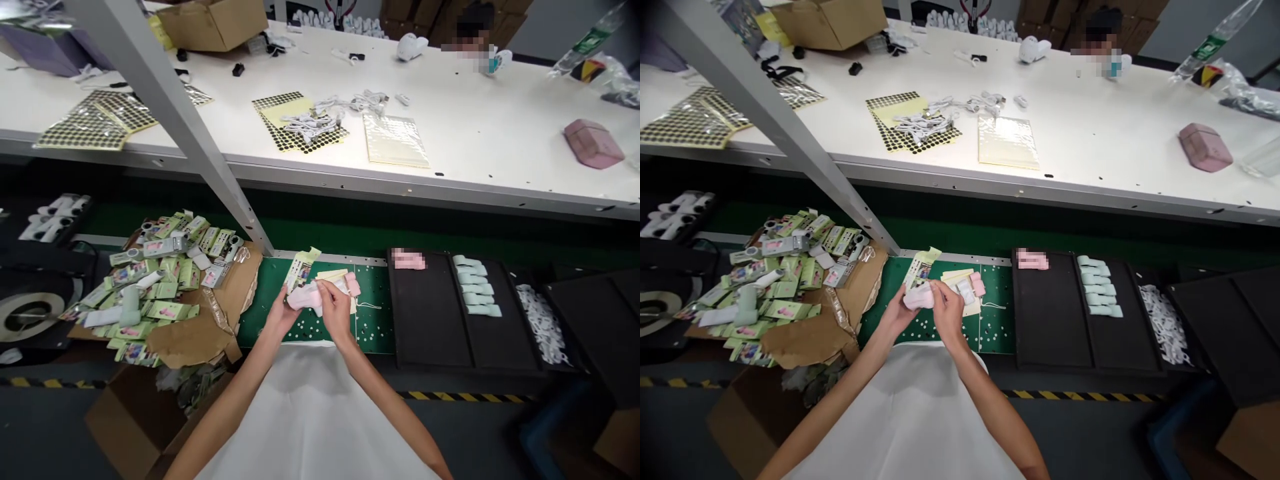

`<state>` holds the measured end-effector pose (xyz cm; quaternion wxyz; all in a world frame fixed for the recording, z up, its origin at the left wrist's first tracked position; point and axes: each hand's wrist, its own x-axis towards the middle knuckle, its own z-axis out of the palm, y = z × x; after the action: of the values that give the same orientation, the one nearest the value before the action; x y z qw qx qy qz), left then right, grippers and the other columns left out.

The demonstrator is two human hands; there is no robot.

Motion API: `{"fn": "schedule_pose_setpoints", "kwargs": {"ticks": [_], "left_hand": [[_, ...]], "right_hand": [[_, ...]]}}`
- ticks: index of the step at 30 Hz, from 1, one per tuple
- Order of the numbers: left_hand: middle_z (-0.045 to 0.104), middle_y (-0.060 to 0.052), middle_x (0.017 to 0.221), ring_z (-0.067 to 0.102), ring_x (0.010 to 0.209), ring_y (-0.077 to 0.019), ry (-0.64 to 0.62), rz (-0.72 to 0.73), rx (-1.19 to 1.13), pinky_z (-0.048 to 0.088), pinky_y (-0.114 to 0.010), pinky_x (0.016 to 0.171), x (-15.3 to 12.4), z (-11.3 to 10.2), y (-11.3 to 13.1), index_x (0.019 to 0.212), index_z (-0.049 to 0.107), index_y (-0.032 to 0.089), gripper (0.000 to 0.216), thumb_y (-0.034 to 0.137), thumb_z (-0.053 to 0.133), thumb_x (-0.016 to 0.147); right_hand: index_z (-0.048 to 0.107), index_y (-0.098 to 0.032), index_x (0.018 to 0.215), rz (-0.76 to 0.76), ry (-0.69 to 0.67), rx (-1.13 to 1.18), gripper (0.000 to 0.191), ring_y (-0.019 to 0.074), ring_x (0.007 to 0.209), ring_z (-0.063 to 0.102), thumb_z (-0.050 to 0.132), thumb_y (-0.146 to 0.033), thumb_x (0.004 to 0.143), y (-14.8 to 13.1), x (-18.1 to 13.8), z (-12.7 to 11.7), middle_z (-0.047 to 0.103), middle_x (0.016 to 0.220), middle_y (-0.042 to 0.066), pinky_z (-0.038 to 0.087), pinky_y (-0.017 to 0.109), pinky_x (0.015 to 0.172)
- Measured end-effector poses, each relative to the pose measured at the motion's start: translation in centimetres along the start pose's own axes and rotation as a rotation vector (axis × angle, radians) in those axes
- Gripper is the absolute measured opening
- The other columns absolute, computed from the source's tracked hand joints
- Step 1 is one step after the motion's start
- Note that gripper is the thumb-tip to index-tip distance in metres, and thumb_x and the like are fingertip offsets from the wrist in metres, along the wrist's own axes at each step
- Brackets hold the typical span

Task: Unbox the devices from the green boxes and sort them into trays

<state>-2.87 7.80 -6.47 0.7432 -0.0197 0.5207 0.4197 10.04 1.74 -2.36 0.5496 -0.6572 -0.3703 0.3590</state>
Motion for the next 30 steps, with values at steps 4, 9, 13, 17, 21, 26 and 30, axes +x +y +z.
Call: {"fn": "schedule_pose_setpoints", "kwargs": {"ticks": [4,9,13,17,21,26,30], "left_hand": [[0.078,-0.011,0.093,0.075,0.076,-0.0199,-0.010,-0.018,-0.072,0.061,-0.028,0.065,-0.6,0.1,-0.9,0.118,0.066,0.013,0.025,0.025,0.052,0.101],[0.077,-0.009,0.093,0.073,0.081,-0.0188,0.051,0.143,-0.105,0.061,-0.028,0.075,-0.7,-0.7,-0.2,0.115,0.067,0.014,0.024,0.027,0.054,0.100],[0.074,-0.004,0.082,0.069,0.069,-0.0143,0.117,0.220,-0.096,0.058,-0.024,0.071,-0.4,-0.7,0.2,0.109,0.067,0.016,0.018,0.022,0.052,0.101],[0.075,-0.004,0.093,0.071,0.080,-0.0140,0.114,0.319,-0.051,0.056,-0.022,0.076,-1.3,0.0,0.3,0.106,0.068,0.019,0.012,0.023,0.062,0.097],[0.074,-0.005,0.111,0.071,0.092,-0.0188,-0.078,0.502,0.164,0.056,-0.024,0.075,-3.4,1.4,0.9,0.116,0.067,0.024,0.030,0.031,0.074,0.087],[0.074,-0.009,0.114,0.072,0.078,-0.0208,-0.334,0.322,0.199,0.059,-0.033,0.073,-5.6,3.2,2.1,0.120,0.065,0.023,0.041,0.032,0.079,0.082],[0.075,-0.006,0.108,0.069,0.074,-0.0168,-0.312,0.366,0.093,0.057,-0.039,0.088,-4.9,2.7,3.1,0.110,0.065,0.023,0.029,0.029,0.076,0.085]], "right_hand": [[0.076,-0.022,0.098,0.026,-0.013,-0.050,0.035,0.0244,0.087,0.070,0.054,-0.049,0.093,0.2,0.3,1.0,0.078,0.096,0.006,0.052,0.034,0.079],[0.071,-0.022,0.100,0.409,-0.020,0.344,0.048,0.0258,0.092,0.072,0.055,-0.065,0.086,2.1,0.9,0.6,0.079,0.102,0.009,0.055,0.033,0.072],[0.071,-0.025,0.110,0.592,-0.121,0.457,0.059,0.0235,0.093,0.073,0.051,-0.075,0.087,2.6,0.3,0.4,0.078,0.112,0.008,0.054,0.027,0.060],[0.075,-0.021,0.105,0.680,-0.276,0.428,0.057,0.0227,0.085,0.073,0.059,-0.072,0.085,2.7,-0.6,0.5,0.078,0.103,0.008,0.059,0.030,0.058],[0.075,-0.020,0.107,0.628,-0.522,0.433,0.048,0.0205,0.077,0.071,0.086,-0.048,0.070,2.8,-1.1,0.1,0.074,0.096,0.005,0.063,0.033,0.063],[0.075,-0.019,0.108,0.337,-0.589,0.162,0.049,0.0207,0.085,0.069,0.090,-0.035,0.063,2.2,-1.2,0.1,0.075,0.094,0.002,0.059,0.033,0.079],[0.075,-0.018,0.107,0.204,-0.552,0.031,0.038,0.0218,0.087,0.068,0.080,-0.040,0.075,1.7,-1.0,0.5,0.075,0.094,0.003,0.057,0.036,0.085]]}}
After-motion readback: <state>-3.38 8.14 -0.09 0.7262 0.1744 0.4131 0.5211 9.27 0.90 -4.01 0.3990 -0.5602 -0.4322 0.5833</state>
